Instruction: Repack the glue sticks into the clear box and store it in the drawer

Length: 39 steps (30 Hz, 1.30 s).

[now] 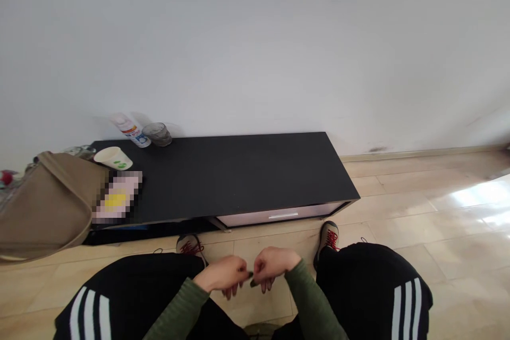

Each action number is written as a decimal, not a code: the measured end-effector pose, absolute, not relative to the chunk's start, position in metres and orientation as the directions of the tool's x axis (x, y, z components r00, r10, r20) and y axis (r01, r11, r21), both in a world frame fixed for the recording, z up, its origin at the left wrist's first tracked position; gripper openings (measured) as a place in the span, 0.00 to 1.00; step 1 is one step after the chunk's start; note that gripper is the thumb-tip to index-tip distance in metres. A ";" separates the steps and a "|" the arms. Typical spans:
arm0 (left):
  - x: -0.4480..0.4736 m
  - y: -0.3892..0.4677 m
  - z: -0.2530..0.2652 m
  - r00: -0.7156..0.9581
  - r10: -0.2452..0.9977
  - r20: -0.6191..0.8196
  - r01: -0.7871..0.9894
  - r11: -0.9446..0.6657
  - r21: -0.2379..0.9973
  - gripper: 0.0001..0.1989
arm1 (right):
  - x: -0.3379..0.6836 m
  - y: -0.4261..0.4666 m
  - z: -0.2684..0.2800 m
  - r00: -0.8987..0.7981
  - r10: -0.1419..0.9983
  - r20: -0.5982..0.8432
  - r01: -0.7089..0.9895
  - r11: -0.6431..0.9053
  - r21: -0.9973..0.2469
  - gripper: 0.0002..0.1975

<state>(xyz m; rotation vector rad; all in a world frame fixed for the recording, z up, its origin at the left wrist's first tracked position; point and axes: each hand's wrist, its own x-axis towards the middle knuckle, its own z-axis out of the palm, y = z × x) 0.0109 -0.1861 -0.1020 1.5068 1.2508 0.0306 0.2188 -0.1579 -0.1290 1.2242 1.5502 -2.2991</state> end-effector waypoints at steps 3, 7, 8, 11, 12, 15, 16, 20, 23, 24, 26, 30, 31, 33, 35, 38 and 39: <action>0.006 -0.203 -0.078 0.651 0.630 -0.423 0.364 0.230 0.903 0.19 | 0.239 -0.163 -0.049 -0.903 0.349 -0.251 0.171 -0.245 -0.954 0.12; 0.024 -0.182 -0.036 0.580 0.799 0.159 -0.518 0.212 0.829 0.46 | 0.252 -0.150 0.003 -0.736 0.631 0.244 -0.502 -0.268 -0.822 0.31; 0.033 -0.172 -0.025 0.425 0.877 0.224 -0.689 0.153 0.709 0.45 | 0.248 -0.145 0.006 -0.605 0.742 0.290 -0.649 -0.248 -0.719 0.35; 0.059 -0.145 -0.003 0.107 0.989 0.107 -0.828 0.029 0.559 0.36 | 0.229 -0.133 0.000 -0.263 0.946 0.190 -0.867 -0.146 -0.476 0.43; 0.065 -0.140 -0.001 0.062 0.996 0.056 -0.825 0.020 0.565 0.35 | 0.224 -0.131 -0.004 -0.216 0.968 0.129 -0.889 -0.140 -0.435 0.45; 0.072 -0.135 -0.003 0.039 0.999 -0.031 -0.798 0.050 0.601 0.35 | 0.217 -0.130 -0.015 -0.211 0.977 0.035 -0.909 -0.183 -0.373 0.45; 0.071 -0.136 -0.006 0.054 0.998 -0.033 -0.799 0.063 0.598 0.36 | 0.218 -0.131 -0.019 -0.223 0.975 0.024 -0.911 -0.199 -0.362 0.43; 0.061 -0.140 -0.019 0.110 0.994 -0.013 -0.850 0.101 0.516 0.38 | 0.226 -0.132 -0.052 -0.250 0.967 -0.037 -0.905 -0.247 -0.347 0.28; 0.057 -0.145 -0.041 0.111 0.982 -0.150 -0.844 0.173 0.507 0.33 | 0.225 -0.128 -0.103 -0.263 0.935 -0.237 -0.844 -0.342 -0.413 0.10; 0.057 -0.150 -0.054 0.098 0.967 -0.233 -0.818 0.212 0.535 0.31 | 0.223 -0.127 -0.123 -0.250 0.897 -0.365 -0.799 -0.404 -0.445 0.08; 0.060 -0.164 -0.089 -0.010 0.906 -0.424 -0.714 0.290 0.637 0.24 | 0.219 -0.124 -0.163 -0.129 0.744 -0.655 -0.683 -0.546 -0.486 0.06; 0.069 -0.212 -0.172 -0.146 0.756 -0.638 -0.459 0.519 0.721 0.19 | 0.219 -0.116 -0.216 0.089 0.596 -0.798 -0.602 -0.606 -0.520 0.09; 0.071 -0.223 -0.189 -0.143 0.738 -0.660 -0.418 0.559 0.716 0.18 | 0.221 -0.112 -0.223 0.101 0.599 -0.795 -0.602 -0.599 -0.528 0.10; 0.074 -0.239 -0.211 -0.131 0.700 -0.702 -0.376 0.620 0.689 0.18 | 0.226 -0.103 -0.232 0.122 0.596 -0.794 -0.589 -0.600 -0.541 0.08; 0.075 -0.243 -0.219 -0.095 0.704 -0.704 -0.368 0.632 0.682 0.17 | 0.232 -0.094 -0.238 0.141 0.592 -0.793 -0.566 -0.609 -0.556 0.07; 0.075 -0.236 -0.216 -0.060 0.749 -0.659 -0.362 0.599 0.714 0.17 | 0.240 -0.085 -0.245 0.172 0.623 -0.763 -0.513 -0.605 -0.609 0.08; 0.074 -0.233 -0.215 -0.062 0.760 -0.647 -0.357 0.588 0.726 0.17 | 0.243 -0.083 -0.247 0.175 0.643 -0.745 -0.489 -0.600 -0.633 0.08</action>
